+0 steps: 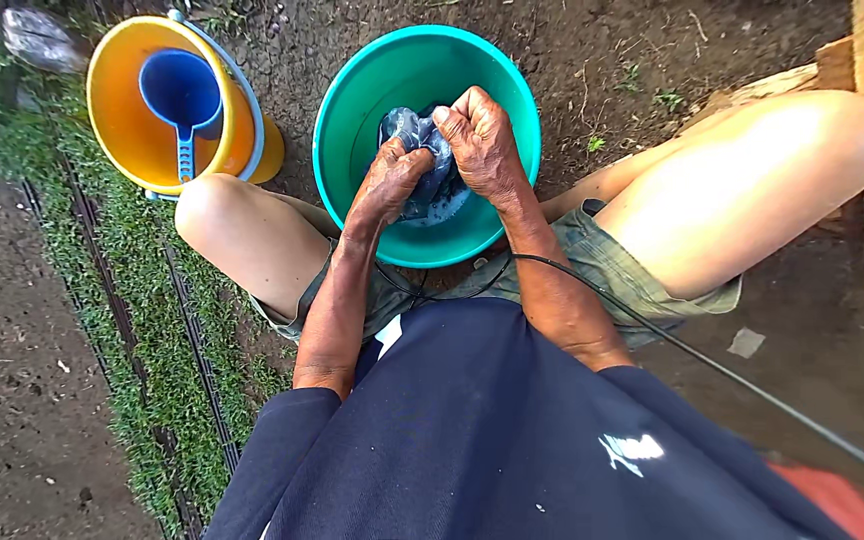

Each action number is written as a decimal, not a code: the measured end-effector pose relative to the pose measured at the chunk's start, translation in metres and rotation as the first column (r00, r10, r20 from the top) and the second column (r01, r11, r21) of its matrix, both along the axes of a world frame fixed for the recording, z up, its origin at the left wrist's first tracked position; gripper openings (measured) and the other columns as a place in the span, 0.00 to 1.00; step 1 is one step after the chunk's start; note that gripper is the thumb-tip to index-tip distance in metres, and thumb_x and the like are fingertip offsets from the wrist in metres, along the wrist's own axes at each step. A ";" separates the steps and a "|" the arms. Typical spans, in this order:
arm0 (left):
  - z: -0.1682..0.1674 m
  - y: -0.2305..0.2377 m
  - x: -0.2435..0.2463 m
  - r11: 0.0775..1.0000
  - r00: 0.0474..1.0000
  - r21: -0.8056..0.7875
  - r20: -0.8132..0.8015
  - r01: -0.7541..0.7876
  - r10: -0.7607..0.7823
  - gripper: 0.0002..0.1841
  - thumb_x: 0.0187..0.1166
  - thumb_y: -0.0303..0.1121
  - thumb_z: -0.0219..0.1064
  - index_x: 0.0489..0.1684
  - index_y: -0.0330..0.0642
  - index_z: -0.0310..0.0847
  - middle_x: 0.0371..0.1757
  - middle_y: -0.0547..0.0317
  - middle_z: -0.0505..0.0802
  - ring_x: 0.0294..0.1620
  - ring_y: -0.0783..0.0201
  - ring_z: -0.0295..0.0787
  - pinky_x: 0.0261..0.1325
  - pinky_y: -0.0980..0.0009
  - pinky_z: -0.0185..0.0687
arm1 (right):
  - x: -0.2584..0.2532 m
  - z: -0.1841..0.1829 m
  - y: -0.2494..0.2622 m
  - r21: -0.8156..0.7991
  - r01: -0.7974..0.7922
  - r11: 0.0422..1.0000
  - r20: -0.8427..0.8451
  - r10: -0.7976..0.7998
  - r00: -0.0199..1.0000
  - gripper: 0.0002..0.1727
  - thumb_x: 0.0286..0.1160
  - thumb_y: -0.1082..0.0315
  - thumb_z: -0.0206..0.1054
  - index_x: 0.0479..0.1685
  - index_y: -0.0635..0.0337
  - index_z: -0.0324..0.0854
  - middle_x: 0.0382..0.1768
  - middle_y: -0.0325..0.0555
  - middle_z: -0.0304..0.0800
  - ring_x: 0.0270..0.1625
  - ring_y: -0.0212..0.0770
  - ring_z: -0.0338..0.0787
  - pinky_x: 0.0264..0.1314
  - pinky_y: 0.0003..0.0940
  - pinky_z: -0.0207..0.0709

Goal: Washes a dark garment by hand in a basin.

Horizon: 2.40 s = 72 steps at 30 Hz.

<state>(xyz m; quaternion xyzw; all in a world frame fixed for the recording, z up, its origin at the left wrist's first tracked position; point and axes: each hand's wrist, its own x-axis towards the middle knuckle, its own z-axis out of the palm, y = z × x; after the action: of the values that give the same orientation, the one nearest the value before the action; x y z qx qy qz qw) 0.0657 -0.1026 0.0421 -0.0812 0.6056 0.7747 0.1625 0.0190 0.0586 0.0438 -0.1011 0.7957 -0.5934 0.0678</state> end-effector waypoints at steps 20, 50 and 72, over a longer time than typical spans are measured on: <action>0.004 -0.001 -0.003 0.996 1.000 0.086 0.000 -0.026 0.026 0.12 0.77 0.26 0.64 0.55 0.32 0.78 0.44 0.49 0.92 0.45 0.59 0.92 0.53 0.59 0.90 | -0.005 -0.003 0.003 -0.039 0.022 0.999 -0.008 -0.022 1.000 0.13 0.86 0.58 0.65 0.34 0.55 0.74 0.24 0.36 0.75 0.27 0.32 0.77 0.34 0.29 0.73; 0.005 0.004 -0.005 0.998 0.999 0.041 -0.023 -0.044 0.045 0.08 0.78 0.27 0.66 0.48 0.33 0.81 0.38 0.50 0.91 0.41 0.59 0.91 0.49 0.60 0.90 | -0.005 0.001 0.002 -0.029 0.015 0.999 -0.009 -0.015 1.000 0.13 0.86 0.58 0.64 0.33 0.54 0.74 0.24 0.36 0.75 0.28 0.31 0.77 0.34 0.29 0.73; 0.004 0.004 -0.004 0.998 0.999 0.053 -0.039 -0.028 0.030 0.09 0.78 0.27 0.64 0.50 0.32 0.80 0.41 0.50 0.92 0.42 0.59 0.91 0.50 0.59 0.90 | -0.006 0.000 0.004 -0.020 0.035 0.999 -0.024 -0.036 0.999 0.14 0.87 0.58 0.63 0.34 0.54 0.75 0.24 0.35 0.74 0.27 0.31 0.77 0.33 0.29 0.73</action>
<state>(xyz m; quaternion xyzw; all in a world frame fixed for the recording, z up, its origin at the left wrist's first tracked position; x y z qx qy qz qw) 0.0618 -0.0985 0.0459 -0.0702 0.5868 0.7942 0.1413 0.0134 0.0622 0.0435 -0.0948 0.7922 -0.6011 0.0465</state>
